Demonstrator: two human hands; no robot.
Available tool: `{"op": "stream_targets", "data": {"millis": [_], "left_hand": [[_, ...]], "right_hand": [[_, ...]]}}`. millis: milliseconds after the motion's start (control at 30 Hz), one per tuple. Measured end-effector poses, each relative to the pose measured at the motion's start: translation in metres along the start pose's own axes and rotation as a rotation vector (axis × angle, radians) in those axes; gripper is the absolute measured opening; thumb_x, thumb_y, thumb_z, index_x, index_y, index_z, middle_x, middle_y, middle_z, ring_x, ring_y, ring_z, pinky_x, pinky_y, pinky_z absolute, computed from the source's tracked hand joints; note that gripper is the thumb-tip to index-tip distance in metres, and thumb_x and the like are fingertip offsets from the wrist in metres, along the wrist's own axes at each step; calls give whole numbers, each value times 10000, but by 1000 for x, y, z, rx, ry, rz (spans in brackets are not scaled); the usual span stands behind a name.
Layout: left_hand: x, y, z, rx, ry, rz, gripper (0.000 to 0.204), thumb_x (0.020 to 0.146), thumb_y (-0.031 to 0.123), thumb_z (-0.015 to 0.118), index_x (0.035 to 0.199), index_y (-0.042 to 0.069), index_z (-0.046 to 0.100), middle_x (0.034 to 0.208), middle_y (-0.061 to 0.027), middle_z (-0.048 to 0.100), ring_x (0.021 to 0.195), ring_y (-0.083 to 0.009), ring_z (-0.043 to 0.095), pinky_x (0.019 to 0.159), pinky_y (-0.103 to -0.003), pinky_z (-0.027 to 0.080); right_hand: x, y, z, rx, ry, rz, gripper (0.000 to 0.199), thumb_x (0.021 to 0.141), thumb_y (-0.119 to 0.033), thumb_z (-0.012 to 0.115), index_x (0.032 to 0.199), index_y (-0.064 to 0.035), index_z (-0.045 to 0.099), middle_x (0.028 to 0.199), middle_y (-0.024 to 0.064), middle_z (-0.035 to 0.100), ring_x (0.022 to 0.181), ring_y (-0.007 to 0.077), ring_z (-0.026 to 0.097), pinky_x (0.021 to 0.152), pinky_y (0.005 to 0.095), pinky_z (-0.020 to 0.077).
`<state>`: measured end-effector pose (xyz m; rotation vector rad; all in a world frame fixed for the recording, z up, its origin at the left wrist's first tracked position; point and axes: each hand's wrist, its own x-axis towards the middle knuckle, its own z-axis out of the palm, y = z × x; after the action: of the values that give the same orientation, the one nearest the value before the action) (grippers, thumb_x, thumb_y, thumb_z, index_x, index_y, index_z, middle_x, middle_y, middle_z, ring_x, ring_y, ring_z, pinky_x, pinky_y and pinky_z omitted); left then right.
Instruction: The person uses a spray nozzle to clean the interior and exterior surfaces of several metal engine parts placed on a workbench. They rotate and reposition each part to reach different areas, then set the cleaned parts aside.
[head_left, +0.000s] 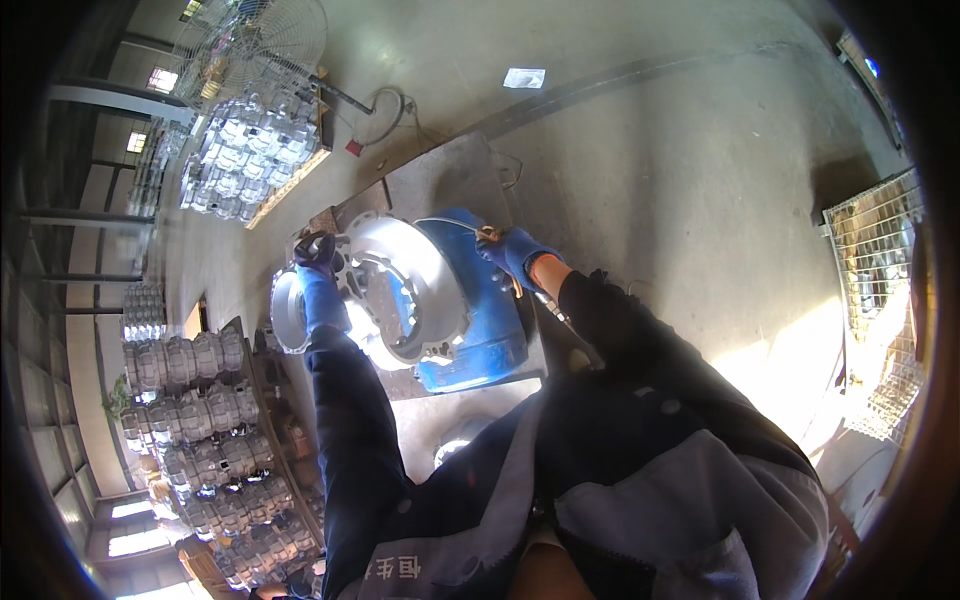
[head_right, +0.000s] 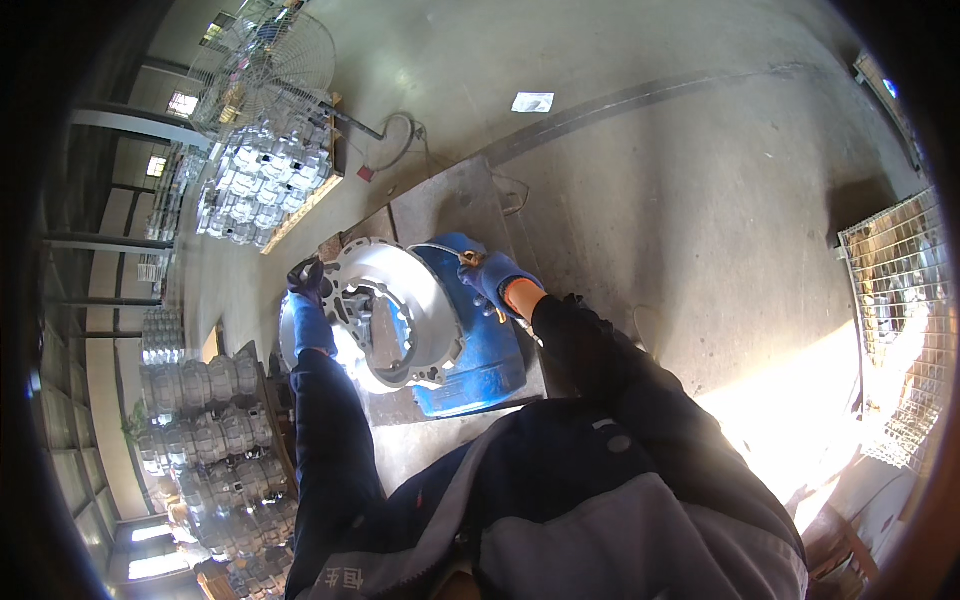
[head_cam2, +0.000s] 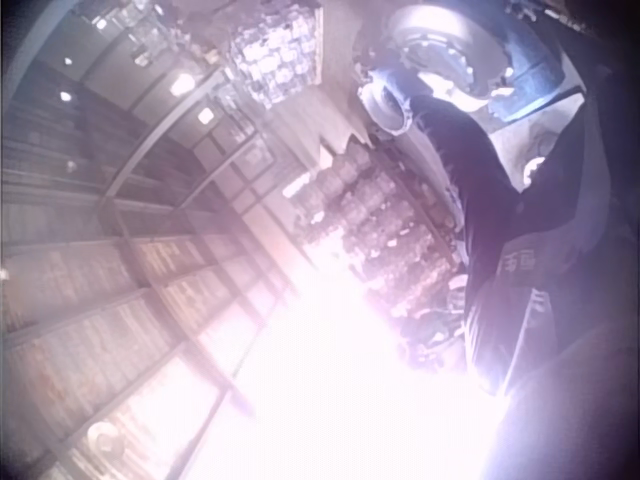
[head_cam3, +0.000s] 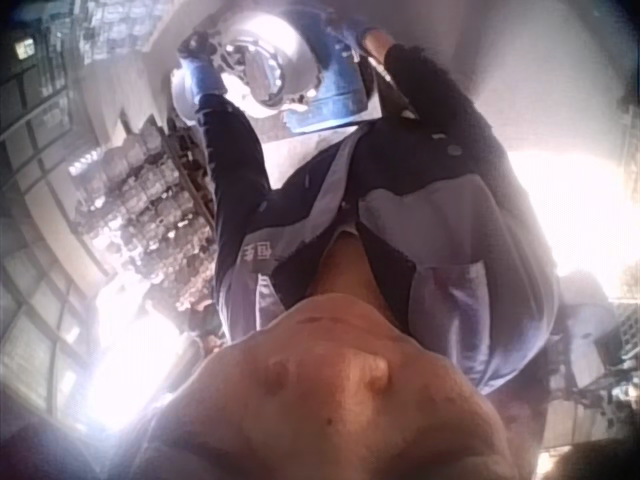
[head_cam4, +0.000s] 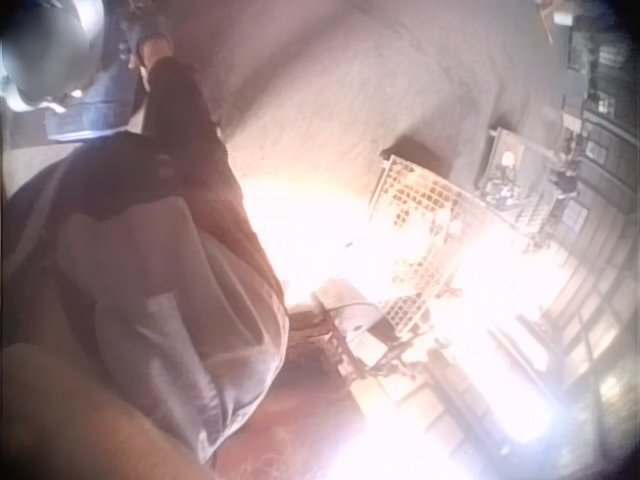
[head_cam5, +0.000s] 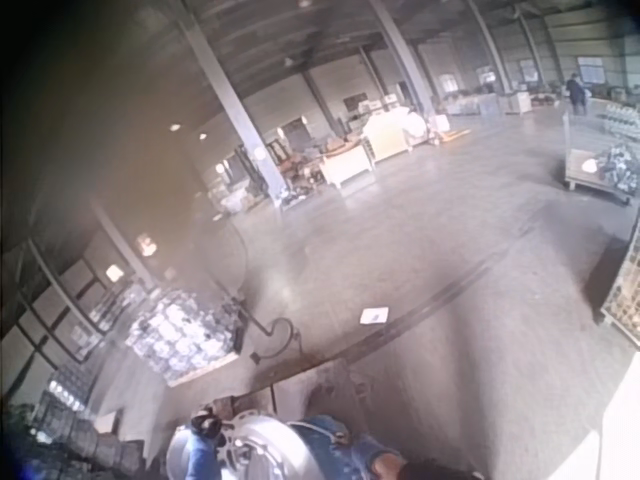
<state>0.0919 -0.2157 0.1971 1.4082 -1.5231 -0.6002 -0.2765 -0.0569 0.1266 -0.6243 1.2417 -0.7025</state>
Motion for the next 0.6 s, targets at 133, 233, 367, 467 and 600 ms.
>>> {"op": "stream_targets", "data": {"millis": [133, 233, 367, 467, 600], "left_hand": [[-27, 75, 29, 18, 10, -245, 226, 804, 98, 783, 1001, 49, 684, 812, -29, 670, 644, -122, 581, 582, -271, 494], [-48, 137, 35, 248, 56, -321, 223, 813, 124, 780, 1004, 64, 683, 818, -33, 675, 647, -119, 582, 554, -279, 479], [-36, 95, 23, 65, 26, -199, 228, 823, 157, 774, 1018, 90, 676, 789, -17, 652, 628, -111, 542, 518, -287, 435], [-35, 91, 23, 74, 51, -222, 220, 833, 162, 764, 1021, 103, 669, 762, 2, 622, 605, -107, 499, 505, -294, 400], [-33, 73, 19, -7, 44, -201, 200, 850, 155, 742, 1026, 107, 661, 754, 12, 605, 591, -114, 477, 515, -300, 387]], "right_hand": [[5, -3, -10, -5, 16, 50, 295, 930, -364, 604, 1079, -109, 605, 791, 43, 604, 594, 180, 623, 498, 346, 549], [5, -3, -7, -23, -22, 48, 286, 933, -356, 600, 1067, -104, 601, 790, 49, 602, 587, 181, 617, 504, 352, 549], [7, -8, -6, 3, -30, 29, 265, 932, -342, 604, 1032, -97, 607, 781, 62, 603, 576, 181, 602, 496, 358, 529], [2, -4, -9, -55, 19, 14, 253, 931, -343, 601, 965, -93, 614, 724, 62, 597, 544, 177, 580, 472, 358, 502], [-42, -11, -29, -415, 10, 55, 318, 897, -356, 631, 925, -40, 664, 696, 81, 623, 540, 190, 587, 507, 339, 501]]}}
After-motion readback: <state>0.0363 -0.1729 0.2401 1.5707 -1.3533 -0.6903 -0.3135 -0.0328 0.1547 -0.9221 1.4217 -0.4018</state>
